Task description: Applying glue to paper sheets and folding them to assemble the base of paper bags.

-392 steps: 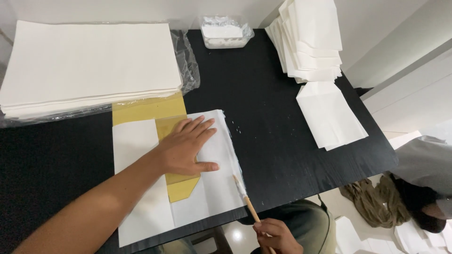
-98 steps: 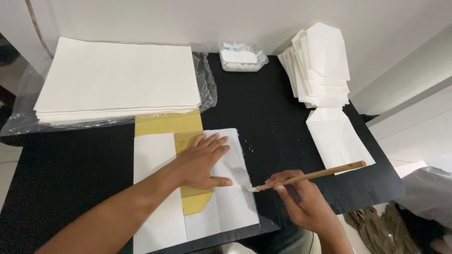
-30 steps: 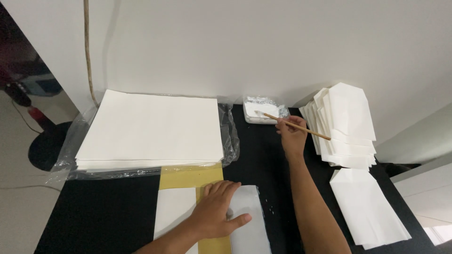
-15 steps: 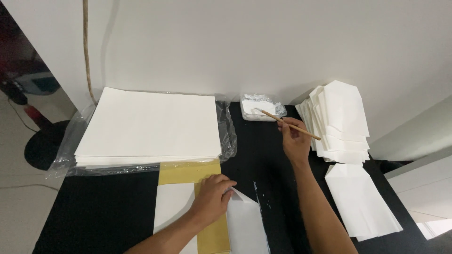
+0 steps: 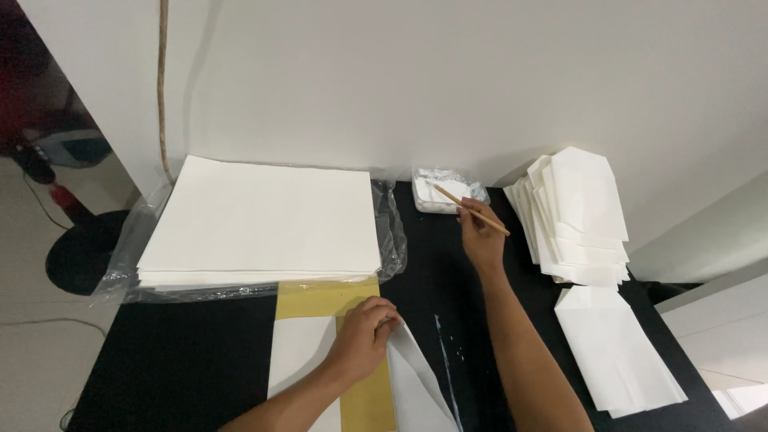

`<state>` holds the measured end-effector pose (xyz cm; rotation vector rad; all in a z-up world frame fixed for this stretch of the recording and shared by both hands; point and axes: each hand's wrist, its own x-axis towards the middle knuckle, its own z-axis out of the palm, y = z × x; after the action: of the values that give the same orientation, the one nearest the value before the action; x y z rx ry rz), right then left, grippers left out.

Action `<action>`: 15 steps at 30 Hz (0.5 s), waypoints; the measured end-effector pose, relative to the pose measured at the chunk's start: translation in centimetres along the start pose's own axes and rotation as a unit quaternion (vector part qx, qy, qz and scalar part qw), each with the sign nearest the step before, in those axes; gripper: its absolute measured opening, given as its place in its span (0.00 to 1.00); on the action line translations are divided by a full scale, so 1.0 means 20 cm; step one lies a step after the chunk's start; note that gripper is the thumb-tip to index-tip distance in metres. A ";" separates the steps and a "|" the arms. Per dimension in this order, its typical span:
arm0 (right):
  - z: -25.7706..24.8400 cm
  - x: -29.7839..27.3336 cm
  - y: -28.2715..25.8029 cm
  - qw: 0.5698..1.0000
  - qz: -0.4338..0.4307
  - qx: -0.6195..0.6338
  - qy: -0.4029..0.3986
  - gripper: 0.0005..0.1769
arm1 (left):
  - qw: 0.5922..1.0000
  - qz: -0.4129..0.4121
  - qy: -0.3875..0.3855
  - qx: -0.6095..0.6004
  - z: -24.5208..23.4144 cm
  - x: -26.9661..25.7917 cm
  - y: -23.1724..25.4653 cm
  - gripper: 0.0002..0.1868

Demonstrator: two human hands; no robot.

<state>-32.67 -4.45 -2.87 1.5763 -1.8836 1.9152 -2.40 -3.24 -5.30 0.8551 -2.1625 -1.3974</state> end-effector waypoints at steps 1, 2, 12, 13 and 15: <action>-0.01 -0.01 0.00 1.000 0.001 -0.001 -0.001 0.07 | 1.000 -0.001 0.000 -0.001 0.00 0.00 0.00 0.09; -0.02 -0.01 0.00 0.998 0.007 -0.055 -0.004 0.11 | 1.000 0.003 0.002 -0.006 -0.01 0.00 0.00 0.08; -0.12 -0.07 0.03 0.983 0.180 -0.027 -0.026 0.37 | 0.999 -0.003 0.017 -0.034 -0.01 0.01 0.00 0.08; -0.13 -0.08 -0.04 0.982 0.184 -0.027 -0.026 0.37 | 0.999 -0.006 0.014 -0.034 -0.01 0.01 0.00 0.08; -0.15 -0.11 -0.19 0.945 0.317 -0.072 -0.032 0.29 | 0.999 0.008 0.022 -0.030 0.00 0.00 -0.01 0.08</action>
<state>-31.11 0.15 -0.79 1.0759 -2.7347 1.8506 -2.37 -3.40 -5.41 0.8375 -2.0794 -1.4150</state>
